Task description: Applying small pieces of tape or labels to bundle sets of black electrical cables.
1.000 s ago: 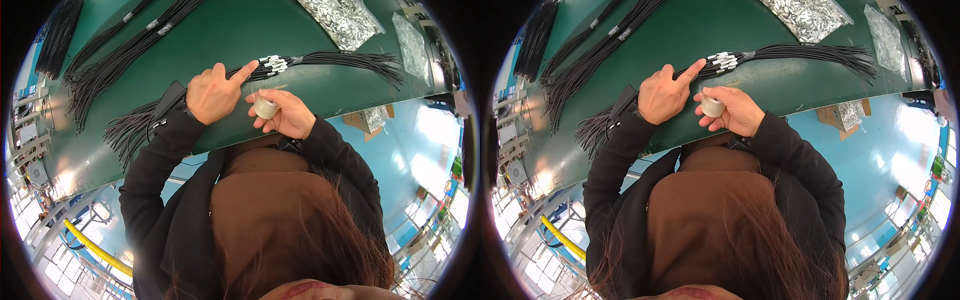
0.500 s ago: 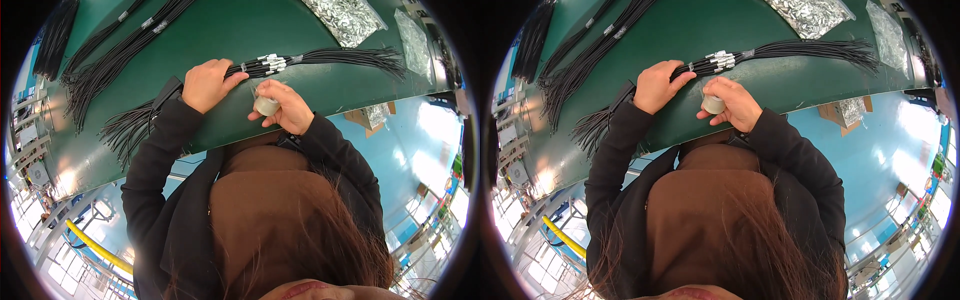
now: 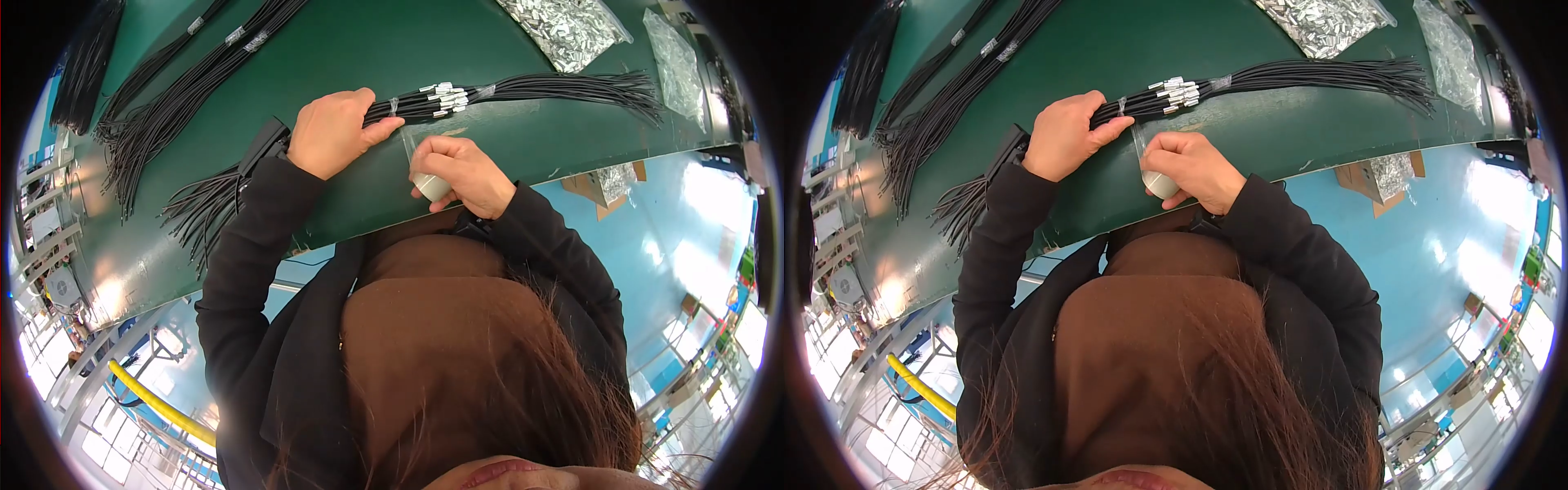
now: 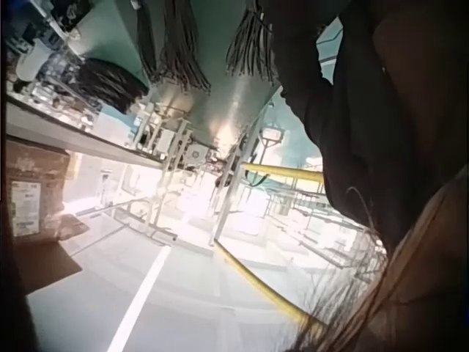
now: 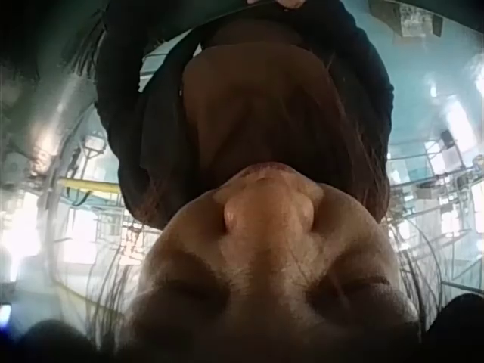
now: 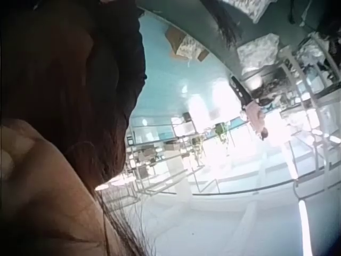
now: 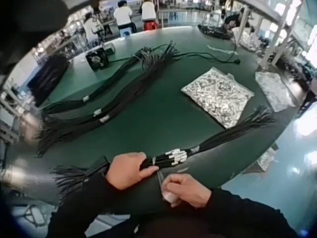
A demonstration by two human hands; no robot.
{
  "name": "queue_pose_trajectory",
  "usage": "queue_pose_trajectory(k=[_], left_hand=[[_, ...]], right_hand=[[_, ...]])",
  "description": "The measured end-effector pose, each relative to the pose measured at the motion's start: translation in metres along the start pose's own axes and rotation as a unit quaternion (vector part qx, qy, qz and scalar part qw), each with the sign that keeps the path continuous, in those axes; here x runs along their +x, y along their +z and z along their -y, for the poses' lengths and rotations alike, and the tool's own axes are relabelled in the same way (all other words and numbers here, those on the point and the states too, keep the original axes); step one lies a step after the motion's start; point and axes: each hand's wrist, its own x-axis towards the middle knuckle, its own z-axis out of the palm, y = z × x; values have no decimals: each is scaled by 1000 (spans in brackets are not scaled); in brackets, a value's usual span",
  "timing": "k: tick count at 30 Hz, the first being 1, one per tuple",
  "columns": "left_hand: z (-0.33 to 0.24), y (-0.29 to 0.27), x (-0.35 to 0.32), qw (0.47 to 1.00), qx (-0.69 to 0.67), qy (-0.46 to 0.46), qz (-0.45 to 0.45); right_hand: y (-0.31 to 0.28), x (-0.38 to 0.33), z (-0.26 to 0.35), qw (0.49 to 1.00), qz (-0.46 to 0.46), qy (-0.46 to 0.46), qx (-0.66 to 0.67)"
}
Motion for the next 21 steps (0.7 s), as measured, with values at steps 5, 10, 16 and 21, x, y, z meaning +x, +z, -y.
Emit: queue_pose_trajectory(k=[5,10,16,21], left_hand=[[5,9,-3,996,26,59,-60],[5,9,-6,994,42,90,-49],[-7,30,-21,968,185,110,-131],[-11,46,-30,944,241,143,-176]], right_hand=[[6,-8,3,999,-14,10,-31],[7,-13,4,997,-23,-13,-76],[19,-2,30,997,-21,-32,-66],[7,18,71,998,7,31,-47]])
